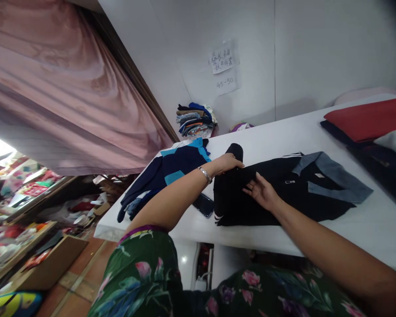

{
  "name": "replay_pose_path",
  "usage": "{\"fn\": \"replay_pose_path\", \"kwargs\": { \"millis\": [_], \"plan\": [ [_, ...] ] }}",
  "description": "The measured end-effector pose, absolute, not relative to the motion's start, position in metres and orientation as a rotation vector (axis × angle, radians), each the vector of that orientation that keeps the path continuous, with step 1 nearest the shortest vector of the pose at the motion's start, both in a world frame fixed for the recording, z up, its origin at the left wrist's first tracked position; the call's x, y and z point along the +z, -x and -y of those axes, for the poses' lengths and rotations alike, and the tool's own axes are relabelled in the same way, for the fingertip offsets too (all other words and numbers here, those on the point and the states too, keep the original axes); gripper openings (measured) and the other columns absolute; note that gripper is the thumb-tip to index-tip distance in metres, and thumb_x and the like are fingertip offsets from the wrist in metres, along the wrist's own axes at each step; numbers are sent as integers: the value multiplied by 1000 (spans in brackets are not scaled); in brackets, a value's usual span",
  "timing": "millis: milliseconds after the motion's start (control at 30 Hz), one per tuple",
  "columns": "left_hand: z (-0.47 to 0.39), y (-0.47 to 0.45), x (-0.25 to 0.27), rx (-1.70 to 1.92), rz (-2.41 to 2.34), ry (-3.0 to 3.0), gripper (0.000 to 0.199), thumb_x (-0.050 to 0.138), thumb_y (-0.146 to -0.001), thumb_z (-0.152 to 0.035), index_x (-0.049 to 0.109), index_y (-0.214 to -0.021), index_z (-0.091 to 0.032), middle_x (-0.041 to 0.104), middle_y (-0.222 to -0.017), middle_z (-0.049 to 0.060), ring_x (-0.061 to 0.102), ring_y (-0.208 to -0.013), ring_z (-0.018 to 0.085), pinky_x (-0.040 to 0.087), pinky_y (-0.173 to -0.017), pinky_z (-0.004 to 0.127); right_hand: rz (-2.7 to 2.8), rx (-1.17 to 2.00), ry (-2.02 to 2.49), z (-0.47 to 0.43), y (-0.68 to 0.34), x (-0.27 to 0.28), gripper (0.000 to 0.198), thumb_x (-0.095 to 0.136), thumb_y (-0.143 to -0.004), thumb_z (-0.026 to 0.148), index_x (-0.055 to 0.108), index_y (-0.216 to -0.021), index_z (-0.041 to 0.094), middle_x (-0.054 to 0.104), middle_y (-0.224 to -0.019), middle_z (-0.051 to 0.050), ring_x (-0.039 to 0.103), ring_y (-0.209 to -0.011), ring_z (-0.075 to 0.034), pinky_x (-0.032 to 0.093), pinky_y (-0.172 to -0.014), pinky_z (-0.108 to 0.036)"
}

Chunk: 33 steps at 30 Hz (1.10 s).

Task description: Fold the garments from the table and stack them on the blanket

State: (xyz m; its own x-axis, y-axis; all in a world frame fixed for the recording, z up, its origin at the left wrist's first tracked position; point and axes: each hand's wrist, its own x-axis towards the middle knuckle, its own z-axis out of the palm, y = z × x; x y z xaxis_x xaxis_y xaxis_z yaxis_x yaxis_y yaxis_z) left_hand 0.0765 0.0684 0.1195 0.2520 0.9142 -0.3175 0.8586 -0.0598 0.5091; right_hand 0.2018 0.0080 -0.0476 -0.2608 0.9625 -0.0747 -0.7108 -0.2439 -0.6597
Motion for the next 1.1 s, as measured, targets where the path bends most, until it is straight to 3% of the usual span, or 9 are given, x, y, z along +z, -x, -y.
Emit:
{"fn": "replay_pose_path", "kwargs": {
  "millis": [100,200,367,467,567,700,833,967,1100],
  "plan": [
    [-68,-79,113,114,-1586,-1911,25,70,-74,-37,58,-82,-16,51,-61,-3,43,-43,8,30,-40,21,600,1768,529,-5,-197,-47,30,59,-83,56,66,-95,29,71,-89,0,64,-98,-21,50,-89,-39],
    [-64,-92,103,99,-1481,-1833,29,66,-80,-43,57,-79,-15,52,-62,-2,45,-43,8,36,-41,20,581,1774,480,0,-195,-46,39,59,-81,60,65,-104,30,73,-95,-1,63,-105,-23,50,-92,-41],
    [-63,-102,92,211,-1327,-1581,33,57,-89,-45,55,-101,-14,63,-92,8,65,-61,14,55,-57,27,448,1835,538,3,-202,-39,51,51,-84,66,65,-114,27,73,-105,-4,61,-114,-28,49,-98,-45],
    [-69,-83,88,334,-1321,-1622,35,56,-90,-46,56,-107,-15,64,-109,12,68,-71,15,57,-62,27,354,1892,585,2,-208,-35,51,48,-86,65,66,-112,25,74,-101,-4,64,-110,-27,50,-97,-45],
    [-67,-48,79,470,-1480,-1825,35,56,-90,-45,60,-109,-16,66,-112,11,68,-87,18,57,-75,30,309,1947,673,-2,-214,-33,40,53,-86,55,68,-103,22,75,-91,-5,68,-100,-27,53,-93,-44],
    [-42,-6,47,572,-1669,-2194,38,58,-89,-39,60,-119,-16,64,-122,10,60,-115,23,46,-102,37,338,1914,838,-9,-222,-34,18,62,-82,39,68,-81,22,73,-72,-3,71,-80,-25,58,-82,-40],
    [-8,2,10,539,-1581,-2420,49,58,-89,-36,51,-135,-18,43,-149,12,36,-140,24,30,-116,42,548,1803,893,-12,-226,-35,17,67,-80,37,65,-74,21,71,-68,-3,69,-68,-21,59,-71,-34],
    [6,-11,-9,430,-1562,-2516,57,55,-91,-41,43,-143,-22,27,-158,11,18,-148,26,20,-118,49,701,1736,924,-7,-226,-27,17,70,-80,38,68,-83,21,73,-77,-4,69,-74,-21,58,-71,-34],
    [4,-20,-20,364,-1537,-2572,58,52,-92,-44,40,-145,-22,22,-160,11,14,-148,26,16,-118,51,786,1693,897,-1,-228,-23,30,73,-77,34,65,-105,27,74,-96,-2,69,-83,-21,58,-74,-34]
  ]
}}
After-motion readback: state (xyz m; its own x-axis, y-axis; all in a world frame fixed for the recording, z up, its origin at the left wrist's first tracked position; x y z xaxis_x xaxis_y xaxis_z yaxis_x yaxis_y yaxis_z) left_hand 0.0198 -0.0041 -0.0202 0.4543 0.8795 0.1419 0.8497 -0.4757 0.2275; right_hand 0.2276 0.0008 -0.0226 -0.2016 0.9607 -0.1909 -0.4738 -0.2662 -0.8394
